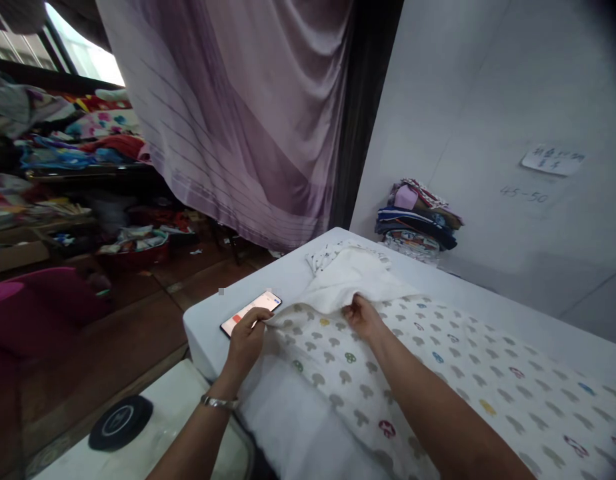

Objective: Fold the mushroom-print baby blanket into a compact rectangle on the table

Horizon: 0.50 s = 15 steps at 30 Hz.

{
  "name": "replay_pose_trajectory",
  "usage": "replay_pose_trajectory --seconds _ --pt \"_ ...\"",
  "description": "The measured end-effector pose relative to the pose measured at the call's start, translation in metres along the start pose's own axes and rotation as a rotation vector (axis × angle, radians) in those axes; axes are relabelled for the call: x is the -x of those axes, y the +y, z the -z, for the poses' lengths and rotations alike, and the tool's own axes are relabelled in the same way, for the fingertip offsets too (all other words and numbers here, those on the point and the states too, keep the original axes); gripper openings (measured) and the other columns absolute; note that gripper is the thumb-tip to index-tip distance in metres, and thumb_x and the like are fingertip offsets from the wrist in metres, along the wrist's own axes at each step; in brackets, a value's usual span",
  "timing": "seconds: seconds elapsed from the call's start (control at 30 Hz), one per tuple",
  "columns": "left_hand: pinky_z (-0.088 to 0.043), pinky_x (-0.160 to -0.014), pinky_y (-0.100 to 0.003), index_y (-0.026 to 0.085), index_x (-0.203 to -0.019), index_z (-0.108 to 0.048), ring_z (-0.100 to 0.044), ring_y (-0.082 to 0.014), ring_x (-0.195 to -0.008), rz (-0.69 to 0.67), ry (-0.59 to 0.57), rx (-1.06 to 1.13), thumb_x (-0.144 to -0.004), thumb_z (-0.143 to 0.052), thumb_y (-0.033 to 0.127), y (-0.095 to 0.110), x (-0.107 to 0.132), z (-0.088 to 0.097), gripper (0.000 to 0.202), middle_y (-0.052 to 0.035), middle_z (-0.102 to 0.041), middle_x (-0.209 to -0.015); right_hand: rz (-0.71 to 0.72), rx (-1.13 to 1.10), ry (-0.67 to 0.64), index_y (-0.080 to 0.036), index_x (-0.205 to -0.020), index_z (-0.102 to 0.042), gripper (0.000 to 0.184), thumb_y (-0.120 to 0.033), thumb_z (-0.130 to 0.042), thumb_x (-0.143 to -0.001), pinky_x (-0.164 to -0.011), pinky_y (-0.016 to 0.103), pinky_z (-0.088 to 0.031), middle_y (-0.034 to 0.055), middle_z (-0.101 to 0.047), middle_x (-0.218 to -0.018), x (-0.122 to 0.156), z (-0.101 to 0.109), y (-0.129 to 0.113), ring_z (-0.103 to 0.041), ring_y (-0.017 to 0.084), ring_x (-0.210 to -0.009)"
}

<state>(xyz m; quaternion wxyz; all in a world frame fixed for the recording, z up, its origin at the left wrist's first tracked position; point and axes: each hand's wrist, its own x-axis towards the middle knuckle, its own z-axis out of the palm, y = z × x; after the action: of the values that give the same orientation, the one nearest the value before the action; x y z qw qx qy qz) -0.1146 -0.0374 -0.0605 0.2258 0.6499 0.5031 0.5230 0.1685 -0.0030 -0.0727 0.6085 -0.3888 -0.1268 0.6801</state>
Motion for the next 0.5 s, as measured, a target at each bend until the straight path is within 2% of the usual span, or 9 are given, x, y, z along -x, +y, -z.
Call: replay_pose_trajectory --seconds 0.1,0.17,0.27,0.37,0.5 --pt "-0.044 -0.068 -0.027 0.02 -0.066 -0.053 -0.055 -0.0157 -0.072 -0.1 -0.031 -0.154 -0.068 -0.037 0.017 -0.002 -0.006 0.005 0.016 -0.0001 -0.06 -0.071 0.086 -0.059 0.04 -0.02 -0.074 -0.051 0.011 -0.017 -0.05 -0.085 -0.045 0.016 -0.048 -0.0049 -0.06 -0.057 0.002 -0.001 -0.019 -0.056 0.007 -0.046" --pt "-0.042 -0.065 -0.028 0.02 -0.065 -0.052 -0.054 -0.0156 -0.067 -0.173 -0.053 -0.293 -0.068 -0.037 0.015 -0.003 -0.008 0.006 0.016 0.0002 -0.058 -0.067 0.179 -0.041 0.083 -0.019 -0.077 -0.053 0.008 -0.013 -0.051 -0.082 -0.051 0.018 -0.052 -0.004 -0.063 -0.061 0.003 -0.004 -0.036 -0.059 0.008 -0.051" --pt "-0.04 -0.067 -0.03 0.02 -0.065 -0.052 -0.053 -0.0168 -0.066 -0.236 -0.045 -0.467 -0.069 -0.037 0.013 -0.005 -0.008 0.003 0.017 -0.001 -0.058 -0.067 0.289 0.155 0.146 -0.018 -0.075 -0.053 0.012 -0.005 -0.052 -0.076 -0.046 0.016 -0.05 -0.0041 -0.06 -0.056 -0.002 -0.011 -0.066 -0.056 0.008 -0.046" --pt "-0.04 -0.069 -0.031 0.02 -0.069 -0.054 -0.055 -0.0187 -0.072 -0.171 0.014 -0.571 -0.071 -0.036 0.012 -0.006 -0.005 -0.005 0.019 -0.0033 -0.061 -0.072 0.32 0.298 0.184 -0.017 -0.071 -0.051 0.015 -0.003 -0.057 -0.071 -0.037 0.014 -0.044 -0.0045 -0.054 -0.048 -0.016 -0.021 -0.098 -0.052 0.008 -0.04" --pt "-0.041 -0.073 -0.032 0.02 -0.083 -0.059 -0.057 -0.0198 -0.079 -0.073 -0.013 -0.609 -0.074 -0.036 0.015 -0.006 -0.001 -0.015 0.026 -0.0041 -0.064 -0.082 0.389 0.361 0.247 -0.018 -0.073 -0.048 0.019 -0.002 -0.058 -0.07 -0.042 0.015 -0.048 -0.0055 -0.054 -0.048 -0.045 -0.038 -0.134 -0.055 0.008 -0.043"
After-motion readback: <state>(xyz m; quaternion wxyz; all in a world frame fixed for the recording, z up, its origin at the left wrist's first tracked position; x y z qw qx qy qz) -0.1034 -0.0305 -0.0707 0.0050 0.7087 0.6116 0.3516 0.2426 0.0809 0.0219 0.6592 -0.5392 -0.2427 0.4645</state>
